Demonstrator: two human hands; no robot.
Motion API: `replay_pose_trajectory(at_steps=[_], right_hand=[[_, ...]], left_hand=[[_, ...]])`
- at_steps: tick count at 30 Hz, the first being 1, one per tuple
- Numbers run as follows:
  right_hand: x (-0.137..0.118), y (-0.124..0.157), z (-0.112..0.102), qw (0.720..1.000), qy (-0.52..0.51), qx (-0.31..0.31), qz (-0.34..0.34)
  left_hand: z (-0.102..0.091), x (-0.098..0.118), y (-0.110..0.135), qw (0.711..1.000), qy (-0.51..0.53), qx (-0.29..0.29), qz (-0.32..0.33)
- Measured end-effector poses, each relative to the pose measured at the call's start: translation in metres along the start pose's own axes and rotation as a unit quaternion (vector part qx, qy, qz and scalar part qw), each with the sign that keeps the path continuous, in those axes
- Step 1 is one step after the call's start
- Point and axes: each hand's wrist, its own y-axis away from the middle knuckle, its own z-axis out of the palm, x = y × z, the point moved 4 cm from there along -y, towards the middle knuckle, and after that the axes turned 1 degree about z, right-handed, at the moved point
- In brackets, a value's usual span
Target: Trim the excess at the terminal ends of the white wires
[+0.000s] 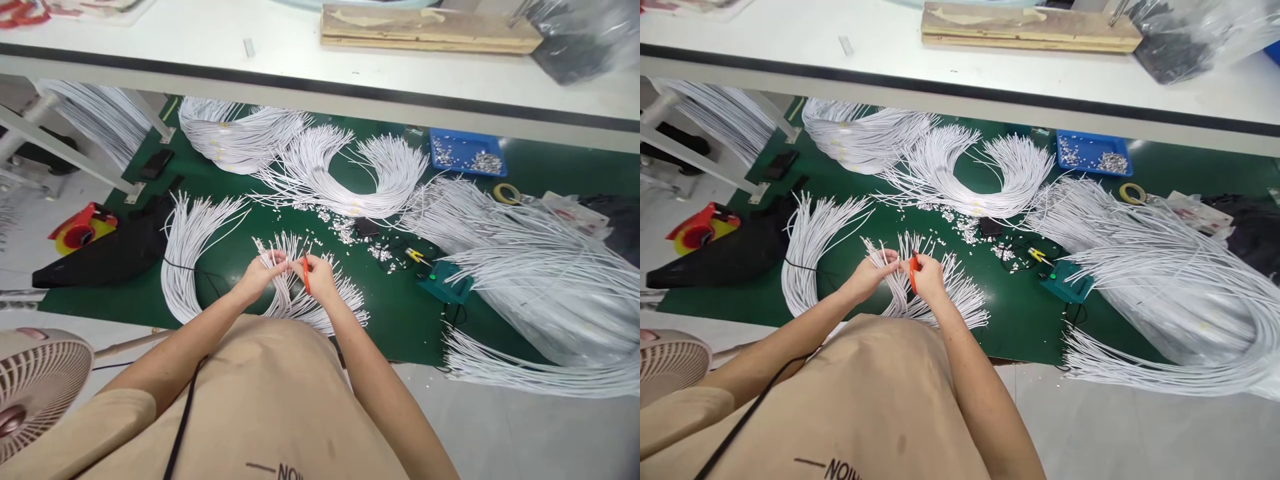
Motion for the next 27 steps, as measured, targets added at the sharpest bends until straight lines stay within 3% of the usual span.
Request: replay_pose_trajectory(at_steps=[2, 5, 10, 17, 27], right_hand=[[0.003, -0.004, -0.007, 0.999, 0.03, -0.003, 0.018], [0.005, -0.006, -0.014, 0.985, 0.164, -0.009, 0.05], [-0.001, -0.003, -0.006, 0.934, 0.351, -0.071, -0.003], [-0.007, -0.001, -0.007, 0.895, 0.434, -0.086, -0.06], [-0.007, 0.006, -0.005, 0.888, 0.45, -0.066, -0.071]], left_hand=[[0.0, 0.002, 0.0, 1.0, -0.002, -0.006, 0.0], [-0.001, 0.005, 0.0, 0.999, -0.03, -0.012, 0.01], [0.0, 0.006, 0.001, 0.999, -0.042, -0.02, 0.017], [0.0, 0.008, 0.001, 0.997, -0.055, -0.042, 0.025], [0.005, 0.02, 0.005, 0.994, -0.102, -0.043, 0.019]])
